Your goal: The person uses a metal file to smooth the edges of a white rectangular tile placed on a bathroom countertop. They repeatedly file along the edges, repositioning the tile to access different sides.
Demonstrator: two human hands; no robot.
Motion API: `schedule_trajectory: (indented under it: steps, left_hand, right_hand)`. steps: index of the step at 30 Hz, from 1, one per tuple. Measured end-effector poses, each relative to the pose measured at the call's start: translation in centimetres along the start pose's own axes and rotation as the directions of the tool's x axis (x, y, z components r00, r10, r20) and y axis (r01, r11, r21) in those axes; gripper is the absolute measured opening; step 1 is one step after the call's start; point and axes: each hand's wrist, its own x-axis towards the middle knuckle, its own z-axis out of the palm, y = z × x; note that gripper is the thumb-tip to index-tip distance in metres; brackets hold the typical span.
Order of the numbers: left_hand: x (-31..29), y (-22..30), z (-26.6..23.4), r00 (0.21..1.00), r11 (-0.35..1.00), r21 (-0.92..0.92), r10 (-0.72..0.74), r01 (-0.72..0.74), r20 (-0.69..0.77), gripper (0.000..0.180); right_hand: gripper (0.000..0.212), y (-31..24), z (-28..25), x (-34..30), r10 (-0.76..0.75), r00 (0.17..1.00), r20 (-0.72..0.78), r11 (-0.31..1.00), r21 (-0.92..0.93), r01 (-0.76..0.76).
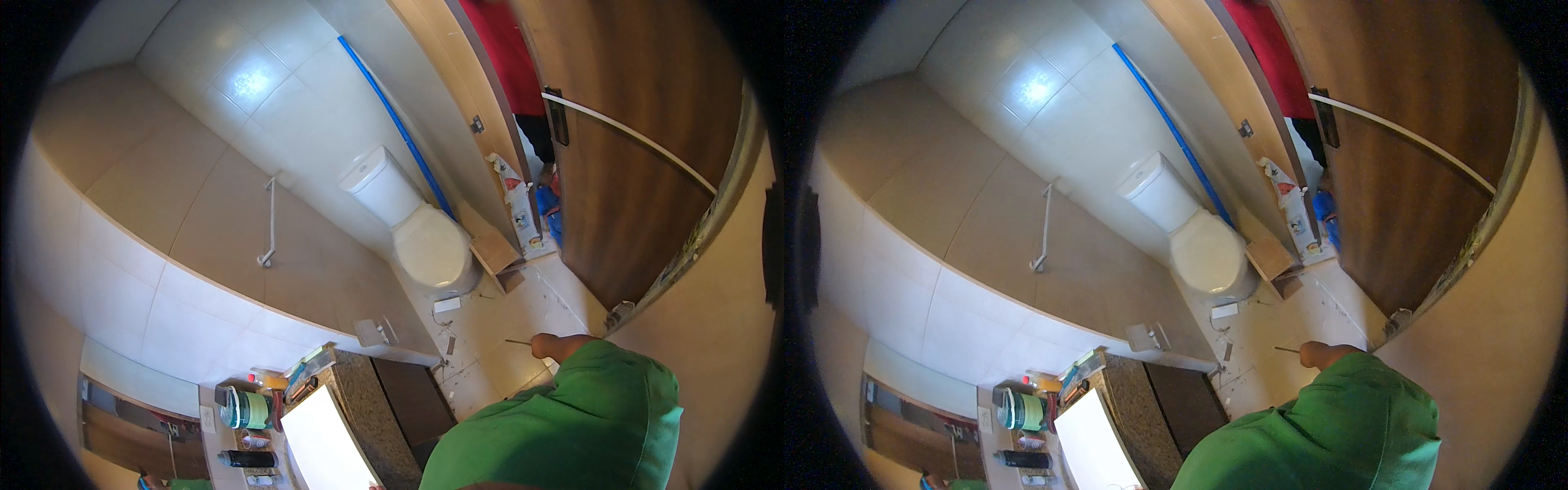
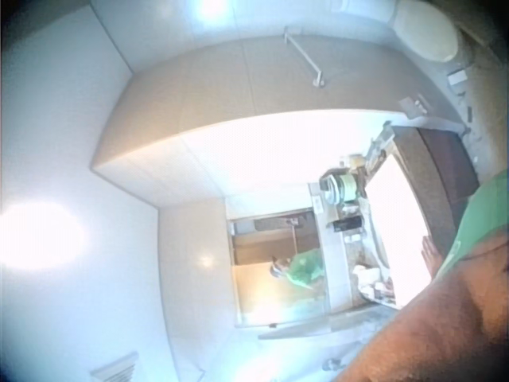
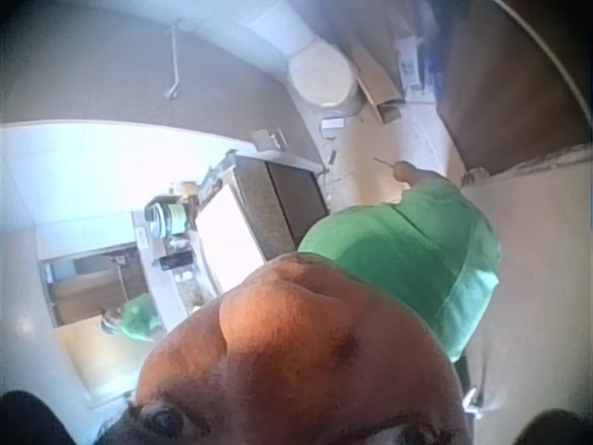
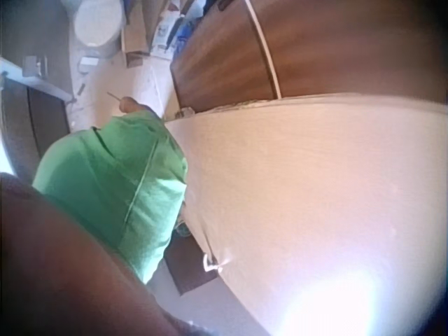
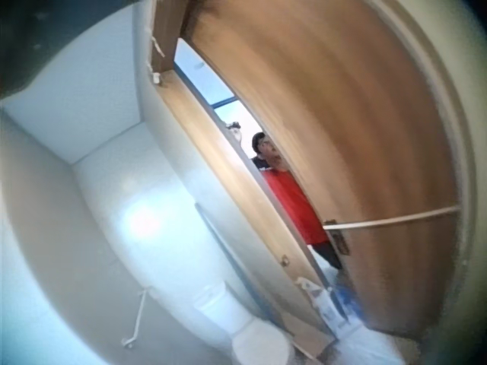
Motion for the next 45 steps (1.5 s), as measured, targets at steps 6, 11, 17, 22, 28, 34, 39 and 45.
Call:
schedule_trajectory:
  steps: [6,11,17,22,28,34,39,45]
  left_hand:
    - [0.8,1.3,-2.6,0.996,0.993,-0.093,0.061,-0.067,-0.068,0.076]
    - [5.7,-2.1,-0.3,0.999,0.996,-0.083,0.042,-0.04,0.023,0.078]
    - [14.0,-5.5,4.0,1.0,1.0,-0.013,-0.022,0.022,0.019,0.085]
    - [20.5,-5.0,3.0,0.974,0.988,0.028,-0.156,0.153,0.165,0.105]
    - [24.7,-4.8,2.7,0.954,0.978,0.098,-0.201,0.184,0.221,0.108]
    - [21.7,-4.4,2.7,0.963,0.983,0.046,-0.185,0.18,0.198,0.1]
    - [17.6,-4.0,2.4,0.97,0.986,0.06,-0.166,0.158,0.177,0.099]
    - [13.8,-3.5,2.7,0.981,0.988,0.069,-0.148,0.141,0.122,0.098]
  right_hand:
    - [0.021,3.5,0.6,-1.1,-0.072,0.997,0.025,0.995,-0.073,0.073]
    - [0.035,3.6,-0.2,-0.6,0.186,0.982,0.027,0.982,0.018,-0.187]
    - [0.037,2.7,-1.1,-1.1,0.084,0.993,0.08,0.996,0.018,-0.086]
    - [0.036,2.1,-1.5,-2.2,0.122,0.991,0.055,0.991,0.041,-0.124]
    - [0.034,2.4,-1.5,-2.4,0.171,0.984,0.042,0.983,0.055,-0.173]
    - [0.034,3.3,-1.4,-3.1,-0.008,0.995,0.096,0.987,-0.16,0.023]
    - [0.031,3.0,-1.2,-3.6,0.13,0.99,0.056,0.991,0.021,-0.131]
    - [0.027,1.7,-1.2,-2.6,0.123,0.992,-0.019,0.99,0.07,-0.121]
